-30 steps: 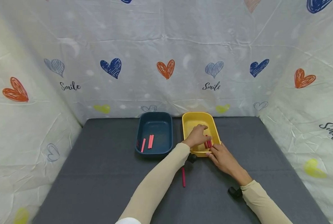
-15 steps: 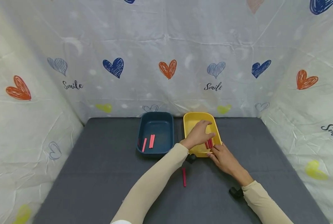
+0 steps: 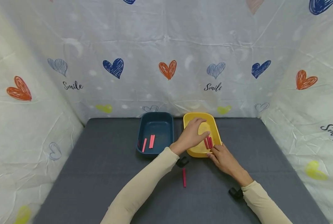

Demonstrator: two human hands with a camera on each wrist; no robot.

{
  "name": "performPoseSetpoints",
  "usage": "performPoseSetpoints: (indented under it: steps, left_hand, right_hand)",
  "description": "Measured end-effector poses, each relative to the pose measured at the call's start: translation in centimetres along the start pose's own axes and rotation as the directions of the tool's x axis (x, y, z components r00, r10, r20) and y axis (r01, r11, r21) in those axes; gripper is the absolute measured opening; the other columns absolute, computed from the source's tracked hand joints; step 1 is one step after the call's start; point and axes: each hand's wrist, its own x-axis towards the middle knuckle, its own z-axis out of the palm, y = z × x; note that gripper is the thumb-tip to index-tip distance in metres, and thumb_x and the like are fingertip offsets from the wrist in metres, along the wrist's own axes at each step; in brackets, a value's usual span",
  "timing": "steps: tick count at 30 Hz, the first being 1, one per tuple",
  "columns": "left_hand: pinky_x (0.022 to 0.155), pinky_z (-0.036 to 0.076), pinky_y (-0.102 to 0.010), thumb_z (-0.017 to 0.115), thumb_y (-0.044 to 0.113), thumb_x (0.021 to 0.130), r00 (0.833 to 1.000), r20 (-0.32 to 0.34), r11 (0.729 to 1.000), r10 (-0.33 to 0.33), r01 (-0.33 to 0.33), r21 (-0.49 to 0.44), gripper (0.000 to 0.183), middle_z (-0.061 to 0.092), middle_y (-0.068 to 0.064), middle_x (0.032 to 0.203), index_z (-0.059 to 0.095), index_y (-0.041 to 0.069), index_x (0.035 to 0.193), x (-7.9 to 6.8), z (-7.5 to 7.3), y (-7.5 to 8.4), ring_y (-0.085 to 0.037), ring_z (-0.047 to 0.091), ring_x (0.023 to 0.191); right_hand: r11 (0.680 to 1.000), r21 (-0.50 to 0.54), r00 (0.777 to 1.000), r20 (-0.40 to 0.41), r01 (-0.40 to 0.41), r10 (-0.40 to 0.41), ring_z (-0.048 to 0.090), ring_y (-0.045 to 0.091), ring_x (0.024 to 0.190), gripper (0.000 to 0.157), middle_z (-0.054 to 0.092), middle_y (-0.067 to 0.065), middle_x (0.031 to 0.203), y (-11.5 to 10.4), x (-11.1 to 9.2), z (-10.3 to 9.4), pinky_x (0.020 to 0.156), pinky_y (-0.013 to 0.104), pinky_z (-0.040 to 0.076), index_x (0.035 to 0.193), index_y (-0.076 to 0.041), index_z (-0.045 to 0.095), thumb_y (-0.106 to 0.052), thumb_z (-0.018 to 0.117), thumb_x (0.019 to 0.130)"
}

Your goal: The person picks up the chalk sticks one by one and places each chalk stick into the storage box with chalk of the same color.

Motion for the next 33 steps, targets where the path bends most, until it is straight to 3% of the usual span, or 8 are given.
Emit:
performPoseSetpoints:
  steps: [10, 17, 23, 30, 33]
  left_hand:
    - [0.110, 0.044, -0.042, 0.062, 0.038, 0.096, 0.998, -0.043, 0.999, 0.042, -0.043, -0.022, 0.057, 0.047, -0.007, 0.146, 0.046, 0.011, 0.144, -2.8, -1.0, 0.4, -0.024, 0.049, 0.132]
    - [0.109, 0.044, -0.044, 0.066, 0.036, 0.094, 0.996, -0.071, 0.998, 0.051, -0.053, -0.027, 0.058, 0.046, -0.007, 0.146, 0.047, 0.012, 0.143, -4.1, -1.6, 0.3, -0.025, 0.049, 0.131]
    - [0.108, 0.044, -0.047, 0.065, 0.040, 0.093, 0.996, -0.087, 0.999, 0.025, -0.028, -0.034, 0.059, 0.045, -0.007, 0.147, 0.047, 0.013, 0.143, -5.8, -2.3, -0.1, -0.026, 0.045, 0.133]
    - [0.108, 0.045, -0.047, 0.068, 0.040, 0.092, 0.995, -0.104, 1.000, 0.008, -0.011, -0.025, 0.061, 0.047, -0.007, 0.144, 0.048, 0.013, 0.143, -7.7, -2.5, -0.6, -0.025, 0.047, 0.130]
    - [0.106, 0.046, -0.045, 0.069, 0.039, 0.091, 0.995, -0.097, 1.000, -0.001, 0.001, -0.003, 0.062, 0.047, -0.007, 0.143, 0.048, 0.012, 0.142, -8.7, -2.3, -0.9, -0.024, 0.048, 0.128]
  right_hand:
    - [1.000, -0.008, 1.000, 0.012, -0.007, 0.007, 0.055, 0.020, 0.082, 0.014, 0.058, 0.003, 0.085, -0.1, -0.1, 0.0, 0.096, 0.050, 0.042, 0.086, -0.012, 0.063, -0.023, 0.067, 0.093]
    - [0.999, -0.007, 0.998, 0.031, -0.049, 0.049, 0.059, 0.023, 0.090, 0.013, 0.060, 0.003, 0.090, 0.0, 0.0, -0.1, 0.105, 0.059, 0.040, 0.089, -0.013, 0.064, -0.025, 0.066, 0.094]
    - [0.999, 0.001, 0.999, 0.026, -0.034, 0.034, 0.058, 0.023, 0.088, 0.014, 0.061, 0.004, 0.091, -0.1, 0.0, 0.0, 0.101, 0.055, 0.042, 0.089, -0.012, 0.066, -0.025, 0.065, 0.095]
    - [0.997, -0.003, 0.996, 0.047, -0.079, 0.079, 0.061, 0.026, 0.097, 0.014, 0.063, 0.004, 0.095, -0.2, -0.1, -0.1, 0.107, 0.064, 0.037, 0.090, -0.014, 0.065, -0.027, 0.064, 0.095]
    - [0.997, -0.006, 0.995, 0.051, -0.081, 0.081, 0.060, 0.025, 0.097, 0.015, 0.063, 0.005, 0.096, -0.3, -0.1, -0.1, 0.108, 0.063, 0.037, 0.092, -0.013, 0.065, -0.028, 0.063, 0.096]
